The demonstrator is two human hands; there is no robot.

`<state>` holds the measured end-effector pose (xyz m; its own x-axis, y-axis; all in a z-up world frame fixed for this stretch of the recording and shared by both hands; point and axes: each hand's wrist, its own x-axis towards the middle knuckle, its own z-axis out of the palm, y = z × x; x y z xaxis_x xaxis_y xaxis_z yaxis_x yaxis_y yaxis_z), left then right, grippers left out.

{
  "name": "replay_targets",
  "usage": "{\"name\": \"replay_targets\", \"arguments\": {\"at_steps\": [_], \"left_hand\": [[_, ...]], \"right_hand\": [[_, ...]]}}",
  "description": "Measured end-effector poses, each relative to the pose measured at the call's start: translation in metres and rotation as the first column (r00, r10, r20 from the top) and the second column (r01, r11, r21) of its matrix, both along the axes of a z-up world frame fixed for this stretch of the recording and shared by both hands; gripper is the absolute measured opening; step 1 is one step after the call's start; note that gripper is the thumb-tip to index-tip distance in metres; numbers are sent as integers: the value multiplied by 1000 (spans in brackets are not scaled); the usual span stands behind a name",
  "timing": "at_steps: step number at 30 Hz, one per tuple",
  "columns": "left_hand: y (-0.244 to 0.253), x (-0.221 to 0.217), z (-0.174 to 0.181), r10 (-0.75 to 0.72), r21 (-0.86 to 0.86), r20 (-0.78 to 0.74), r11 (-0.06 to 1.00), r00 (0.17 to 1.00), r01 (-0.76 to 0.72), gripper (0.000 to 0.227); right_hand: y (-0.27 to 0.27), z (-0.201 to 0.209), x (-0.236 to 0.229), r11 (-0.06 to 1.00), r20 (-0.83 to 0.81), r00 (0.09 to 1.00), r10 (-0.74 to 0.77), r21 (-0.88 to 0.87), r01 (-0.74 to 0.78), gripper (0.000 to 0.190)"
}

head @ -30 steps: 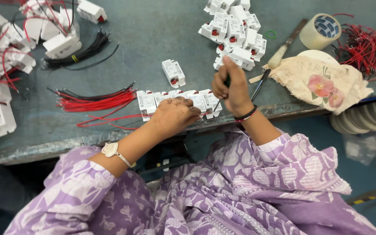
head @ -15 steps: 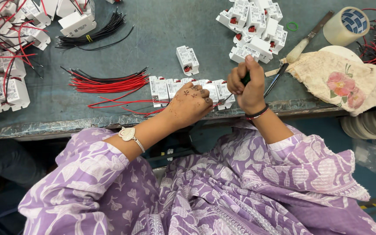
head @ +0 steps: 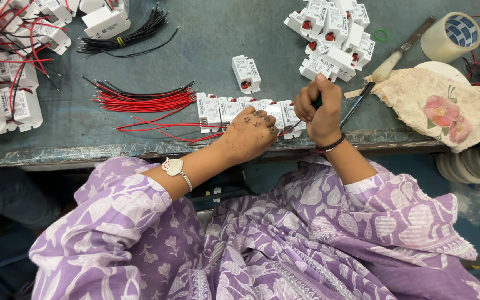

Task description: The person assembles electronic components by connecting red and black wires to white plastic modules and securing them with a screwdriver.

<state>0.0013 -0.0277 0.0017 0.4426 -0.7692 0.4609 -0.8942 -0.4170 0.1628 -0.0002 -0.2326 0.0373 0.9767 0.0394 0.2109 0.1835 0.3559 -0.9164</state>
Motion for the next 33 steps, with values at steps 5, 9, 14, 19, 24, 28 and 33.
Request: {"name": "replay_targets", "arguments": {"at_steps": [5,9,14,19,24,28,33], "left_hand": [[-2,4,18,-12,102,-125,994,992,25,19],[19,11,59,9,251,-286,966,958,66,24],[115,62,110,262,322,-715,946,648,-27,35],[190,105,77,579,337,-595,809,557,-481,29],[196,125,35,702,465,-416,710,578,-528,24],[180,132,22,740,556,-302,649,601,-519,22],[207,180,-11,801,219,-54,592,596,-776,16]], "right_hand": [[5,1,-1,999,9,1000,-3,-40,3,53],[11,3,0,995,32,999,-6,-101,9,53],[12,2,3,996,16,1000,-2,-88,3,52],[10,3,2,997,-17,1000,18,-79,-20,52],[7,11,-1,1000,-47,999,13,-9,-13,48],[5,18,-3,1000,-32,999,16,-4,-16,49],[7,21,-1,1000,-4,1000,14,-4,-14,50]]}}
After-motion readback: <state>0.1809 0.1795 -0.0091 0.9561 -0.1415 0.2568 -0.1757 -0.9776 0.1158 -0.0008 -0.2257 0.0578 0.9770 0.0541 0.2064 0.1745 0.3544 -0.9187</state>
